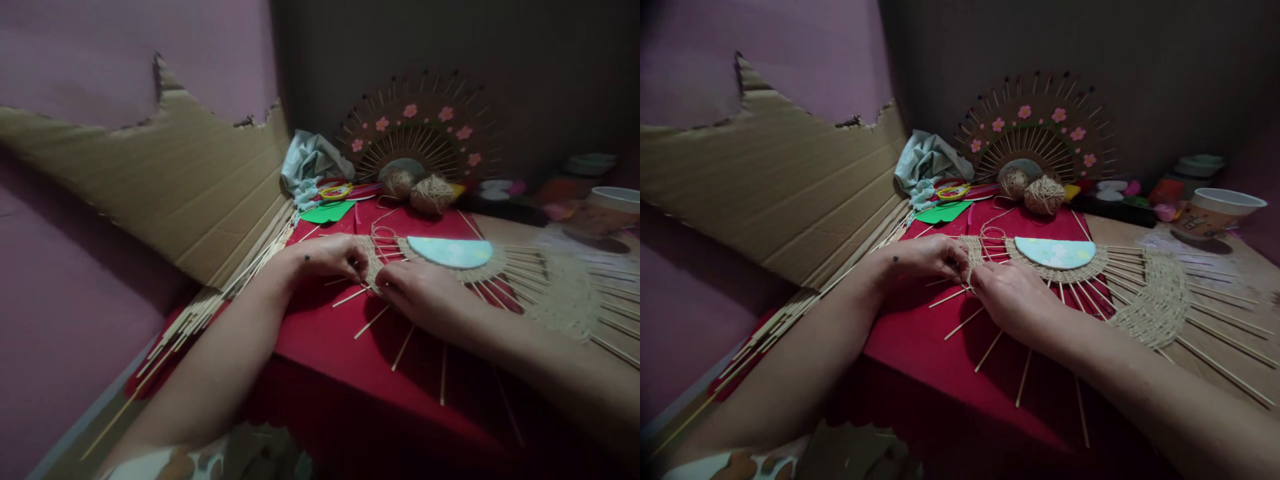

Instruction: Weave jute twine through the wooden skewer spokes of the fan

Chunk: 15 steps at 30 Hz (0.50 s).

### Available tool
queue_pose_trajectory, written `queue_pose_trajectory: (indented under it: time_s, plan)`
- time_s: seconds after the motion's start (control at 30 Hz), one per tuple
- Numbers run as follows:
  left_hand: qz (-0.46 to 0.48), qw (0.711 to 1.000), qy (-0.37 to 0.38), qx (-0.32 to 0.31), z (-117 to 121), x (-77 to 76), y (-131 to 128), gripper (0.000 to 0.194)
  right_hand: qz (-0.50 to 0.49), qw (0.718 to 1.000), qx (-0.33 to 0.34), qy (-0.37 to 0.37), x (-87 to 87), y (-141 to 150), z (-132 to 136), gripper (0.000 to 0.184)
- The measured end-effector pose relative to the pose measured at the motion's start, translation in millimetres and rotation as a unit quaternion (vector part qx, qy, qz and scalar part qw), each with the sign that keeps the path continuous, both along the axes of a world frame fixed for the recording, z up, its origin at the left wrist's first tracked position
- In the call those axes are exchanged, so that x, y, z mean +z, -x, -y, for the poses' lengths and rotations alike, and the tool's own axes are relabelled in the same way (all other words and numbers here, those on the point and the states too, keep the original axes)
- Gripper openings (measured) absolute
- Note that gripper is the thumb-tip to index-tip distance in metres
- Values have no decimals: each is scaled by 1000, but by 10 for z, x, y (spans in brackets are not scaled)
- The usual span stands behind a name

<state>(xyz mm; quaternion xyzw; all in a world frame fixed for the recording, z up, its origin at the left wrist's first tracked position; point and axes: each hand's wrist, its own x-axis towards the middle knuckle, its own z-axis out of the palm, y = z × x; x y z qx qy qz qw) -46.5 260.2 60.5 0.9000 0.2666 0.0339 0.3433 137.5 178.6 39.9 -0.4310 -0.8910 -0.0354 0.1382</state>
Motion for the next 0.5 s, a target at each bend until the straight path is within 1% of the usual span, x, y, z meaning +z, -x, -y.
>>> queue_pose_trajectory:
  time_s: [0.07,0.17,0.27,0.37,0.43,0.5]
  plan:
    - [-5,1000,6,7,8,1,-4,13,28,999,-24,24,10,11,36,12]
    - [-9,1000,8,16,15,-7,-8,13,38,998,-14,46,23,18,73,12]
    - [-3,1000,7,14,7,-20,-8,11,-20,996,23,83,29,80,109,20]
    - [12,1000,-3,-1,-16,-38,-3,11,-76,987,55,130,22,228,156,21]
    - [16,1000,-19,-10,-36,-52,3,11,-94,983,46,149,15,345,184,20]
    - [13,999,-28,-20,-53,-66,8,12,-107,981,10,162,13,443,205,18]
